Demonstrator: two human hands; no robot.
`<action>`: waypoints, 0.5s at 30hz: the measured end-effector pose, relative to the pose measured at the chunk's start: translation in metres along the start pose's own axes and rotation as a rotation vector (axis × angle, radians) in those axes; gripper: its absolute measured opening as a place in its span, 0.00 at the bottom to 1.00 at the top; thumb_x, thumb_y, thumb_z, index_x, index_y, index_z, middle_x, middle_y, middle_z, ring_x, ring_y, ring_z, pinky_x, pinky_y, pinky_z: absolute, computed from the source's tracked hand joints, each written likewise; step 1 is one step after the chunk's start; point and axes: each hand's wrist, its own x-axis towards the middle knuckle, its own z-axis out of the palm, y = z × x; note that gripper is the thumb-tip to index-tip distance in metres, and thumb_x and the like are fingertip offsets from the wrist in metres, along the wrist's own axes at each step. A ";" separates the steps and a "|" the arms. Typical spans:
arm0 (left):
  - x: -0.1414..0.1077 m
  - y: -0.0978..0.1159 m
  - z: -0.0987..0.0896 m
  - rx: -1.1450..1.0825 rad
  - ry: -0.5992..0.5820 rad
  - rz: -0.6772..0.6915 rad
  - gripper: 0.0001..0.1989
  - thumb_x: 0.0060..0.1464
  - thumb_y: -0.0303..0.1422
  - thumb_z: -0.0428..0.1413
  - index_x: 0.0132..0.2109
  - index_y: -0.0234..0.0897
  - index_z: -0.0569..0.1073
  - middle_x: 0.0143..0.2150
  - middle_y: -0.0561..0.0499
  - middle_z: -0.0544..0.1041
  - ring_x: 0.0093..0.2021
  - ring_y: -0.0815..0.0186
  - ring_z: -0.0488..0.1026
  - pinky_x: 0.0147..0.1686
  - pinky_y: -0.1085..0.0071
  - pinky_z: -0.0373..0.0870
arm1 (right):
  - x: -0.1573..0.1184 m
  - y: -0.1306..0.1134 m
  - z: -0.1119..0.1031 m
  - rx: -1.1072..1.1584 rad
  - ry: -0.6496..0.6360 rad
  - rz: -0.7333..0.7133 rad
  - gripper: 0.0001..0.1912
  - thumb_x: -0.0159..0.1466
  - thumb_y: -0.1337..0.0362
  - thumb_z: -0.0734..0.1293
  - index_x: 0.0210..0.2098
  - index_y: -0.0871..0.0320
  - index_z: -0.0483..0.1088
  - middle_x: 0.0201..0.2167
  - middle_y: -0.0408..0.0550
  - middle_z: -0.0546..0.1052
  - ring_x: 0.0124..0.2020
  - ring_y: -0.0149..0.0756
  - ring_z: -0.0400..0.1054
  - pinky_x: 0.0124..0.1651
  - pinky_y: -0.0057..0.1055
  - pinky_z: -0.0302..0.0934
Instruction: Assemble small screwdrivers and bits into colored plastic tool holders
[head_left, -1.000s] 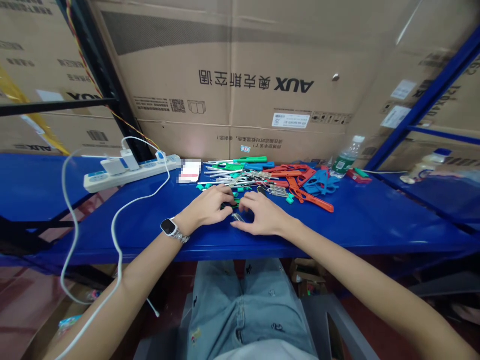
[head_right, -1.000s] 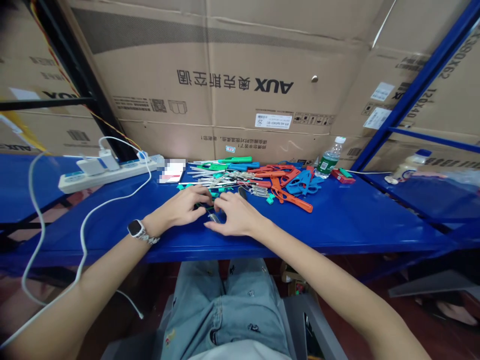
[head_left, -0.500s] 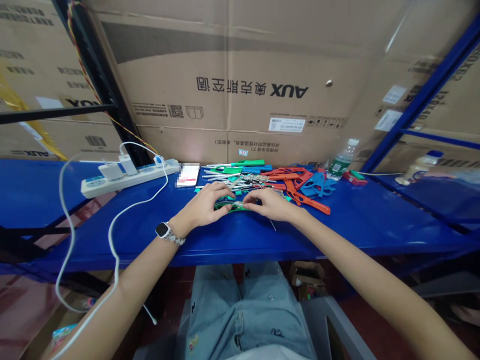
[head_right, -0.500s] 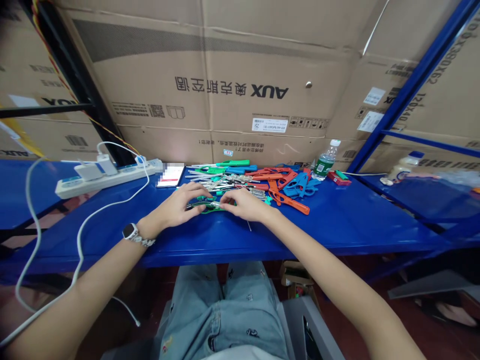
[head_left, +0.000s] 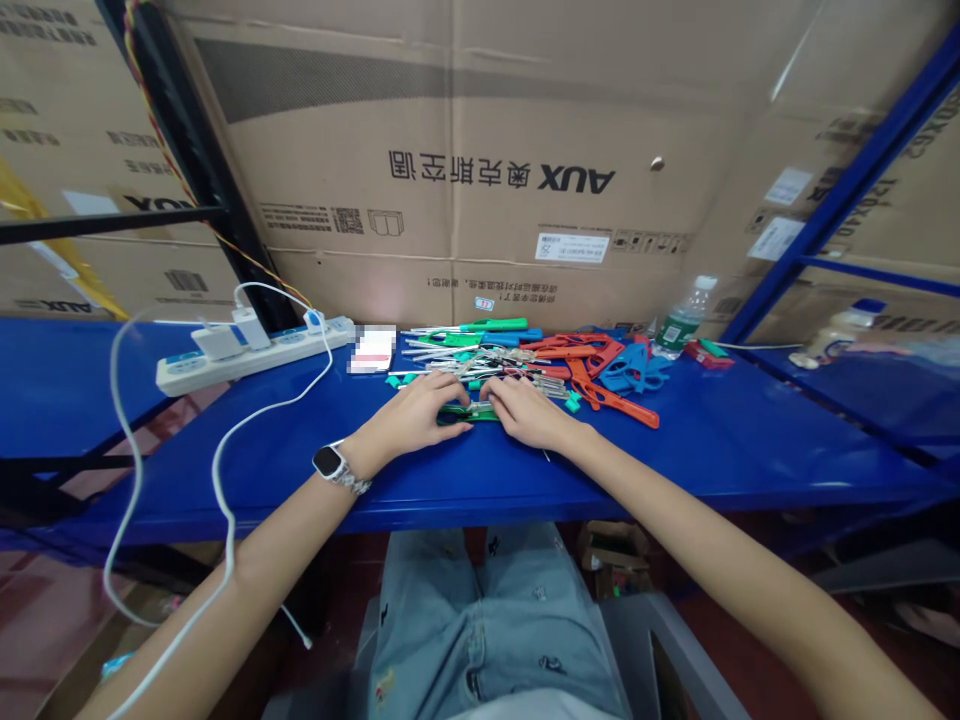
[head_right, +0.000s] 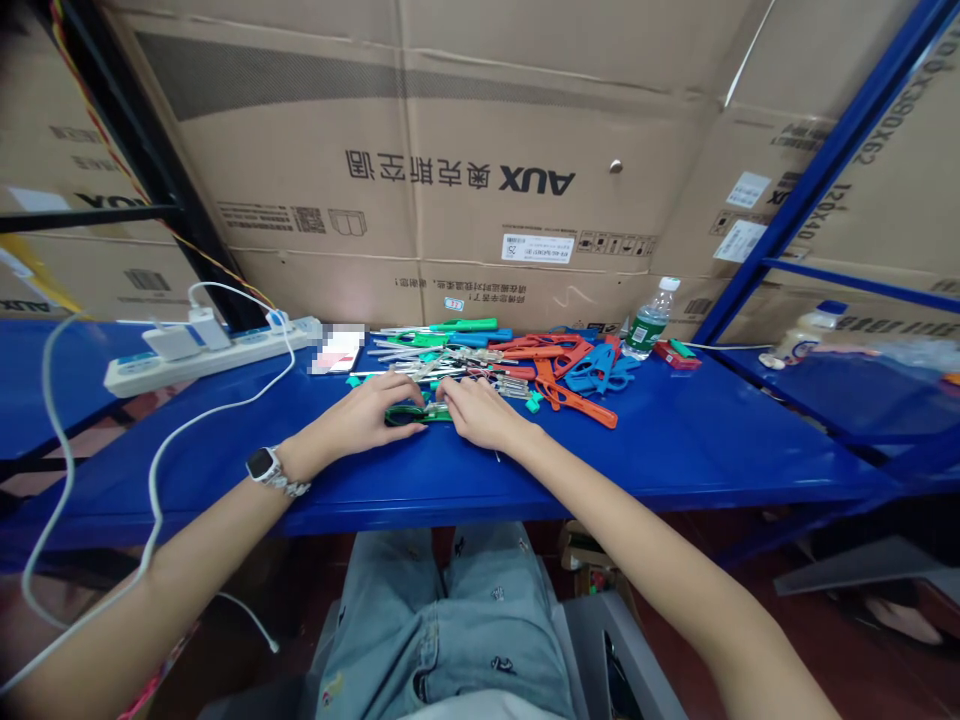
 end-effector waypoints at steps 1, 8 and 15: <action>0.000 0.000 0.001 0.002 -0.007 0.002 0.09 0.62 0.38 0.60 0.45 0.38 0.75 0.46 0.46 0.77 0.50 0.54 0.73 0.51 0.56 0.70 | 0.000 -0.001 0.001 -0.020 -0.002 0.001 0.12 0.73 0.70 0.56 0.48 0.57 0.69 0.44 0.54 0.78 0.45 0.43 0.69 0.51 0.41 0.58; 0.000 0.000 0.004 0.001 -0.006 -0.011 0.08 0.61 0.35 0.60 0.47 0.39 0.76 0.45 0.46 0.78 0.50 0.54 0.73 0.50 0.57 0.71 | 0.000 -0.004 0.004 -0.098 0.009 0.004 0.11 0.73 0.70 0.57 0.44 0.59 0.71 0.42 0.54 0.76 0.45 0.44 0.66 0.50 0.41 0.56; -0.002 -0.004 0.007 -0.001 0.021 -0.027 0.09 0.61 0.34 0.61 0.47 0.38 0.76 0.46 0.46 0.77 0.49 0.56 0.74 0.48 0.61 0.72 | -0.003 -0.006 0.005 -0.095 0.031 0.001 0.11 0.74 0.68 0.58 0.48 0.60 0.71 0.45 0.55 0.75 0.48 0.45 0.66 0.51 0.41 0.57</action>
